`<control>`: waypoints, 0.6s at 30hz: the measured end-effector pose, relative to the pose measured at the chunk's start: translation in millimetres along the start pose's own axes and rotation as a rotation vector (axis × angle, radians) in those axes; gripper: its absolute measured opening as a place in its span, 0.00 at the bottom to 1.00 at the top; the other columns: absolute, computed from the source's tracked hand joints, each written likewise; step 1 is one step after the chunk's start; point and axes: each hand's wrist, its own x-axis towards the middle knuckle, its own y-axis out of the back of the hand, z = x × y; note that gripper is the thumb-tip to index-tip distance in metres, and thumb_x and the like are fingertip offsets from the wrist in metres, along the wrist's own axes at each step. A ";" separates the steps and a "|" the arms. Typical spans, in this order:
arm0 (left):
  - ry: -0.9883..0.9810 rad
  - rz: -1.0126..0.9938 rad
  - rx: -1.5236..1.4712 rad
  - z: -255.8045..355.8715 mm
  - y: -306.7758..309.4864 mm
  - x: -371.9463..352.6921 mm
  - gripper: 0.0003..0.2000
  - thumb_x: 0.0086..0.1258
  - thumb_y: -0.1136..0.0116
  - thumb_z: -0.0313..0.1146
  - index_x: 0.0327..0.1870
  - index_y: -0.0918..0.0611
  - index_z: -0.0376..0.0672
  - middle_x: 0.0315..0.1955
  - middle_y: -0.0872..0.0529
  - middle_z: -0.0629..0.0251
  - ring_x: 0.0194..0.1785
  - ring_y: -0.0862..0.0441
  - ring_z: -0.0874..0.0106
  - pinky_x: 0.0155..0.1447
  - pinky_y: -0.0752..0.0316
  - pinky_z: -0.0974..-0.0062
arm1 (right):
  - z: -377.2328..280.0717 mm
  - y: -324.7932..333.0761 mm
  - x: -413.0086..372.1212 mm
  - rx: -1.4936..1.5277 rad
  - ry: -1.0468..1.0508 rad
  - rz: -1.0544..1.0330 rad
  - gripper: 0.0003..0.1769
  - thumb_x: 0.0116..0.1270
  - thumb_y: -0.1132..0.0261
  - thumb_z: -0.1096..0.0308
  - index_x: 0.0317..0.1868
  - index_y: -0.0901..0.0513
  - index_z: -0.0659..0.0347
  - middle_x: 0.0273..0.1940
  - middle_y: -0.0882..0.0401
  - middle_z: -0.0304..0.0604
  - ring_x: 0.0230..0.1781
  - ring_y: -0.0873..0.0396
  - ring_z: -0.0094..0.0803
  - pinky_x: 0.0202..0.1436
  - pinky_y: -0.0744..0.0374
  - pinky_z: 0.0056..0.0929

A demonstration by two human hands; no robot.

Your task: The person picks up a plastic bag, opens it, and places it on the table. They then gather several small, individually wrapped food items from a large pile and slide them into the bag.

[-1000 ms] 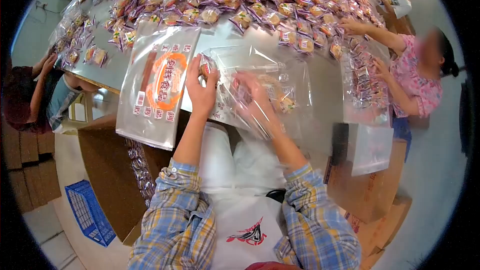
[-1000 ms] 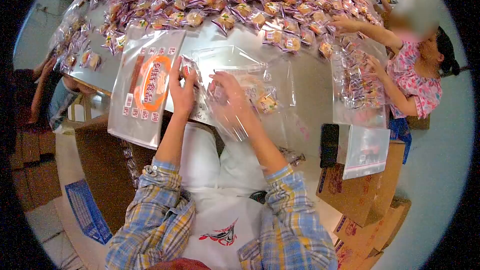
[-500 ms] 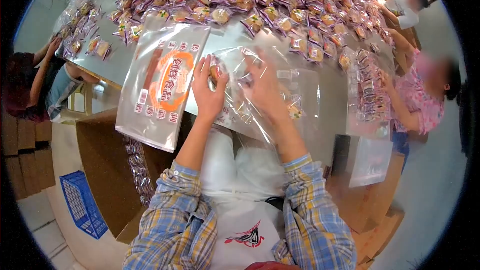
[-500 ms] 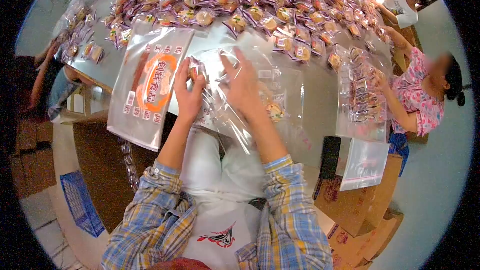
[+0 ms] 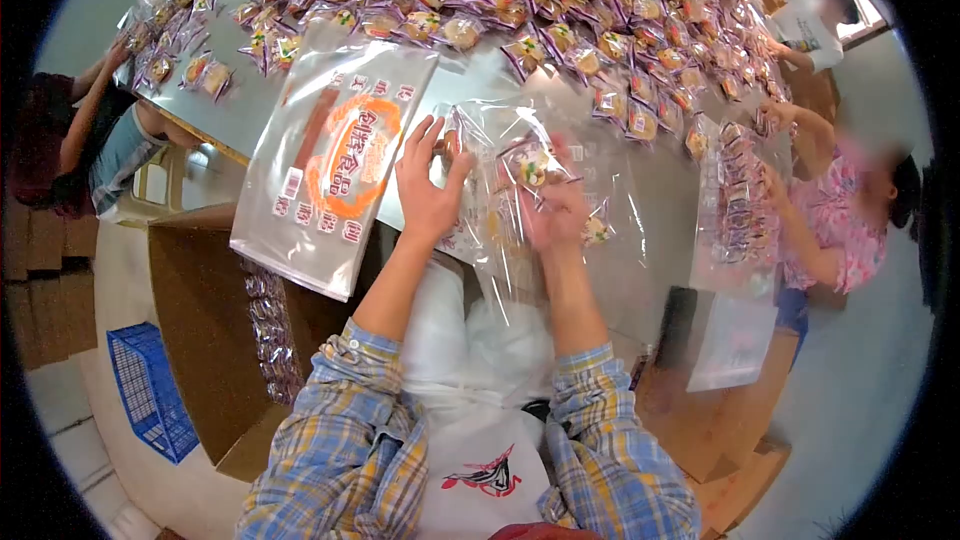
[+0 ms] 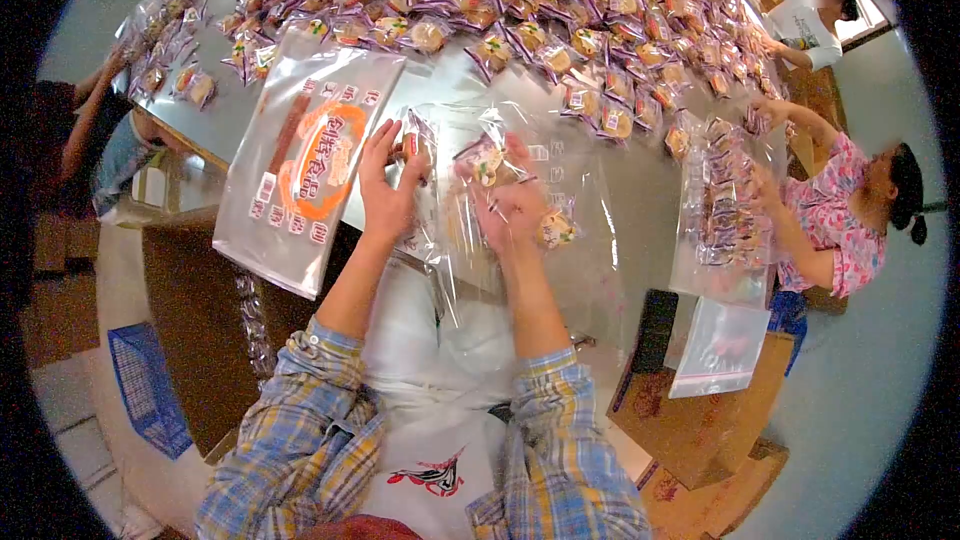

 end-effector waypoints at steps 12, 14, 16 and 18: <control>-0.029 0.084 -0.211 -3.6 5.3 -5.5 0.28 0.68 0.27 0.34 0.69 0.21 0.41 0.71 0.24 0.56 0.59 0.19 0.68 0.55 0.25 0.73 | 41.9 2.2 31.2 -0.707 0.148 -0.045 0.44 0.57 0.38 0.90 0.76 0.35 0.61 0.64 0.23 0.44 0.60 0.21 0.34 0.65 0.21 0.32; -0.037 0.099 -0.262 -8.2 4.8 -4.5 0.27 0.69 0.28 0.33 0.68 0.21 0.39 0.72 0.24 0.55 0.61 0.19 0.67 0.55 0.24 0.72 | 51.0 -2.8 29.8 -0.813 0.276 -0.089 0.42 0.59 0.35 0.88 0.75 0.34 0.62 0.66 0.27 0.45 0.62 0.22 0.35 0.66 0.21 0.33; -0.045 0.114 -0.275 -10.7 3.8 -5.5 0.26 0.69 0.29 0.31 0.68 0.21 0.38 0.72 0.25 0.53 0.62 0.18 0.66 0.56 0.22 0.71 | 61.9 9.9 38.8 -0.973 0.361 -0.090 0.41 0.58 0.35 0.88 0.75 0.33 0.62 0.68 0.29 0.46 0.64 0.23 0.37 0.67 0.22 0.33; -0.062 0.133 -0.256 -10.7 1.7 -4.9 0.25 0.69 0.30 0.29 0.68 0.22 0.37 0.72 0.25 0.51 0.63 0.18 0.66 0.57 0.20 0.70 | 66.3 6.9 40.0 -1.084 0.383 -0.016 0.40 0.58 0.35 0.89 0.72 0.30 0.63 0.70 0.33 0.48 0.69 0.26 0.40 0.68 0.21 0.35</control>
